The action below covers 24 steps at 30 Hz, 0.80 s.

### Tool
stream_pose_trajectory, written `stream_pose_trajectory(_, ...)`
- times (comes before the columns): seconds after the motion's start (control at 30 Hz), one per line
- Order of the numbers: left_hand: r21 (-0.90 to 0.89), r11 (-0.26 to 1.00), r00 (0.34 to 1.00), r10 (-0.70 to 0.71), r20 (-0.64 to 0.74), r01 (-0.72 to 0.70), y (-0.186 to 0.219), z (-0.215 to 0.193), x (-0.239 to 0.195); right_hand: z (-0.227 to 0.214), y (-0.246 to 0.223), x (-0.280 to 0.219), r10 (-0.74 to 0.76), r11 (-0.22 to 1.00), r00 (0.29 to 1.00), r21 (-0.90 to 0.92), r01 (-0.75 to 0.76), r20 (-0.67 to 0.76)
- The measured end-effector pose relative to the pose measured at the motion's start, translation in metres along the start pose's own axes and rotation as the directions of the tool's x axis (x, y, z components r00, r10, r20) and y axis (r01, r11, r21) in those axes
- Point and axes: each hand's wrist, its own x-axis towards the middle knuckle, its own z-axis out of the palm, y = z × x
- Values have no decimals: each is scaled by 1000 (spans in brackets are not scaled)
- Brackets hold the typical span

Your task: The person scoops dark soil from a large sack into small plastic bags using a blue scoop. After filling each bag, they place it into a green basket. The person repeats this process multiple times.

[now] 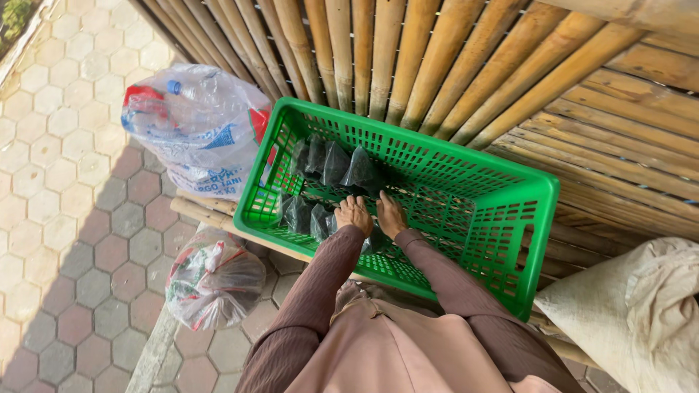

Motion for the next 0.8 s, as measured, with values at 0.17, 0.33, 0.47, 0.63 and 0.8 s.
stream_pose_trajectory(0.17, 188, 981, 945, 107, -308, -49, 0, 16, 22, -16, -32, -5, -230, 937, 972, -281, 208, -51)
stream_pose_trajectory(0.33, 205, 966, 951, 203, -234, -156, 4, 12, 19, -42, -48, -16, -254, 909, 966, -355, 221, -48)
stream_pose_trajectory(0.47, 402, 884, 918, 341, -200, -241, 18, -17, -4, -58, -55, -21, -217, 870, 973, -467, 155, -80)
stream_pose_trajectory(0.63, 482, 808, 793, 521, -315, -339, 40, -53, -33, -91, -72, -32, -155, 834, 965, -552, 13, -211)
stream_pose_trajectory(0.8, 609, 690, 616, 688, -384, -391, 59, -76, -83, -147, -108, -75, -134, 831, 933, -551, -79, -334)
